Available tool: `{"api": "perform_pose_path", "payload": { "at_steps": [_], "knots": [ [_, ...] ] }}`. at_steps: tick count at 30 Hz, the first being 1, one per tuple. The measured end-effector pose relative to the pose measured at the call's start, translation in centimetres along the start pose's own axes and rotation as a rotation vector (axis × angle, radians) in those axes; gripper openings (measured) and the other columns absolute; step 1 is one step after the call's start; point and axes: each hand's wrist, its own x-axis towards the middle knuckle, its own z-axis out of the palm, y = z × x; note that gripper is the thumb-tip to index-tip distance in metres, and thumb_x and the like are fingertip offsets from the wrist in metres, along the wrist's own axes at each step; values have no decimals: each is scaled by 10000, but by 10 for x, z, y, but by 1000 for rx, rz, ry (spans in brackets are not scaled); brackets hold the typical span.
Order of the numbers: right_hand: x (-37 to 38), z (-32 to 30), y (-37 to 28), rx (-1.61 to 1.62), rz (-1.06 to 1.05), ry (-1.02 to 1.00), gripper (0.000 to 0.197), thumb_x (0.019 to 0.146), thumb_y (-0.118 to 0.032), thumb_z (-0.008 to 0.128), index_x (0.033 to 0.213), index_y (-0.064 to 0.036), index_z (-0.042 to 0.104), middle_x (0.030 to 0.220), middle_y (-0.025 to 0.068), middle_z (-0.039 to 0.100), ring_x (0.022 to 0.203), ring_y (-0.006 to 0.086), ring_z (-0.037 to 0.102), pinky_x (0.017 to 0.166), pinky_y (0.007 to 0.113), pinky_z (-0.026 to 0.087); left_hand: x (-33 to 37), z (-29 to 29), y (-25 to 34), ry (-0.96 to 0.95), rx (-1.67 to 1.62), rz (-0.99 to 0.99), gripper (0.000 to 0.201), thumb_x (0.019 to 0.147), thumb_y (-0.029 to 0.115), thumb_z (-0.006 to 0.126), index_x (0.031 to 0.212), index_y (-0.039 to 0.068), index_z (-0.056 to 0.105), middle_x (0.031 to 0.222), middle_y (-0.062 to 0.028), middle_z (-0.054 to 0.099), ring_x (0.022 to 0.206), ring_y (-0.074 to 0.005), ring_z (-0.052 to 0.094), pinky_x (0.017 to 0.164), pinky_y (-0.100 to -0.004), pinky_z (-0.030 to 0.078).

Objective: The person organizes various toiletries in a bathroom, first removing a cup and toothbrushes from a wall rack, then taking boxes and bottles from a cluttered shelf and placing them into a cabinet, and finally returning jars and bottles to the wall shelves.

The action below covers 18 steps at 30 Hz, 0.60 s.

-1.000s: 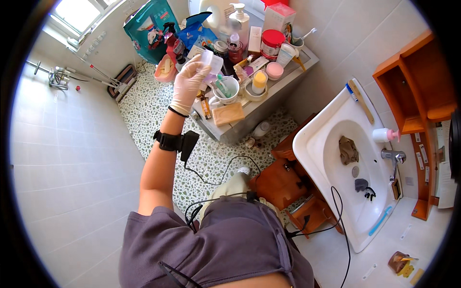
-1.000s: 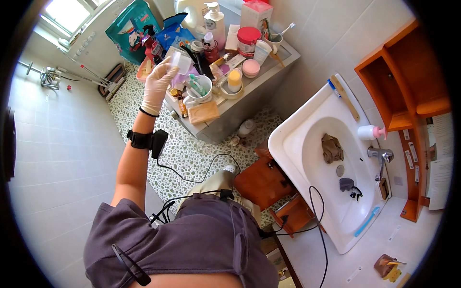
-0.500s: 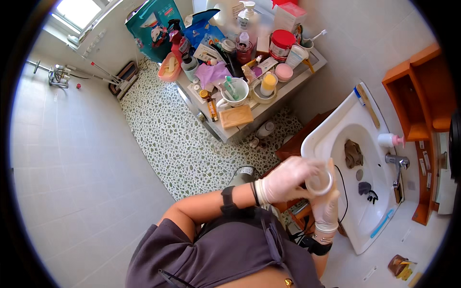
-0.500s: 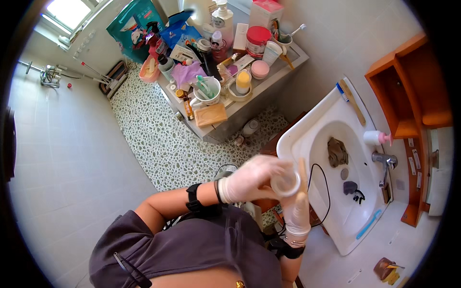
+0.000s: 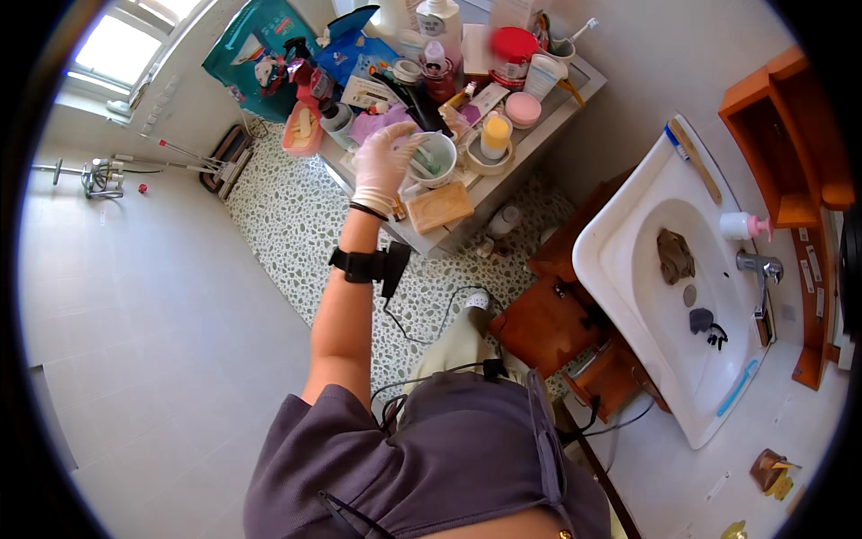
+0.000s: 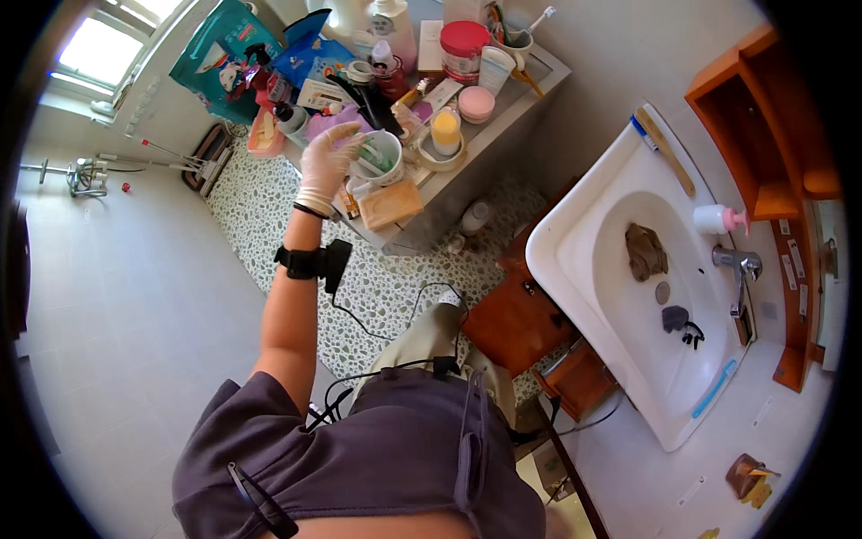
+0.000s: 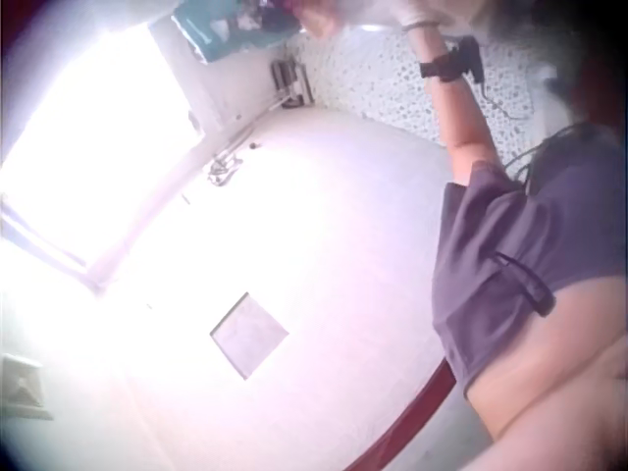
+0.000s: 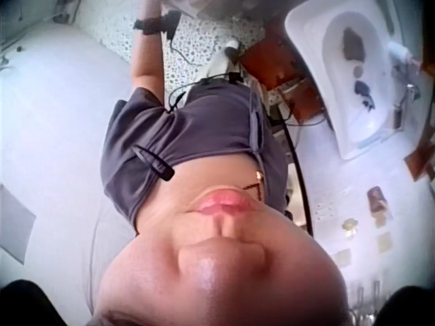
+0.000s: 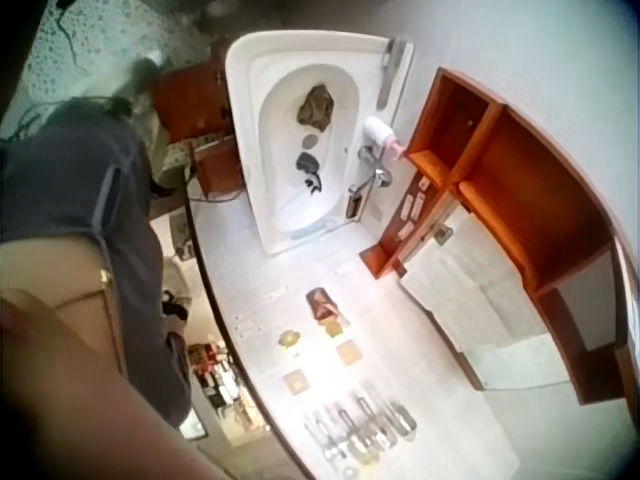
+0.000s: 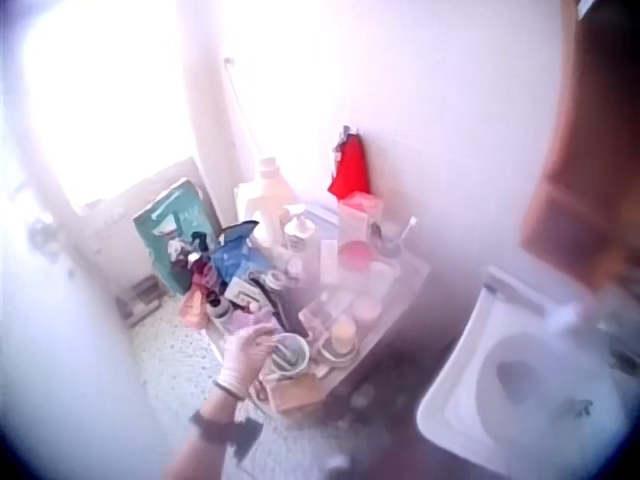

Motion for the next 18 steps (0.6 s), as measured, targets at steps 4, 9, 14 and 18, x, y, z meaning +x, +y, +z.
{"api": "perform_pose_path", "payload": {
  "at_steps": [4, 9, 14, 18],
  "knots": [
    [-4, -10, 54, -375, 53, 241, 549, 801, -290, 689, 1240, -21, 500, 1123, 149, 581, 962, 275, 604, 821, 375, 506, -2, -5, 21, -52, 88, 5, 299, 815, 274, 700, 1024, 60, 702, 915, -118, 714, 765, -252, 694, 712, -314, 531],
    [1, -19, 98, -892, 80, 447, 545, 819, -297, 660, 1249, -2, 500, 1154, 180, 575, 999, 307, 596, 855, 394, 492, -1, -15, -4, -24, 53, 43, 271, 823, 200, 714, 1037, 35, 695, 888, -53, 711, 691, -100, 628, 660, -246, 511],
    [13, -41, 123, -1111, 130, 605, 544, 838, -305, 631, 1257, 16, 499, 1185, 210, 570, 1036, 338, 587, 889, 413, 478, -8, -13, -1, -175, 62, -157, 240, 818, 184, 719, 984, 11, 696, 808, -47, 701, 694, -82, 617, 614, -223, 499],
    [25, -88, 105, -1192, 160, 722, 545, 853, -310, 608, 1264, 31, 499, 1210, 234, 565, 1066, 364, 580, 916, 428, 467, 10, -33, -14, -69, 219, 141, 399, 785, 264, 739, 1104, 41, 649, 967, -113, 700, 826, -222, 669, 784, -323, 513]
  ]
}}
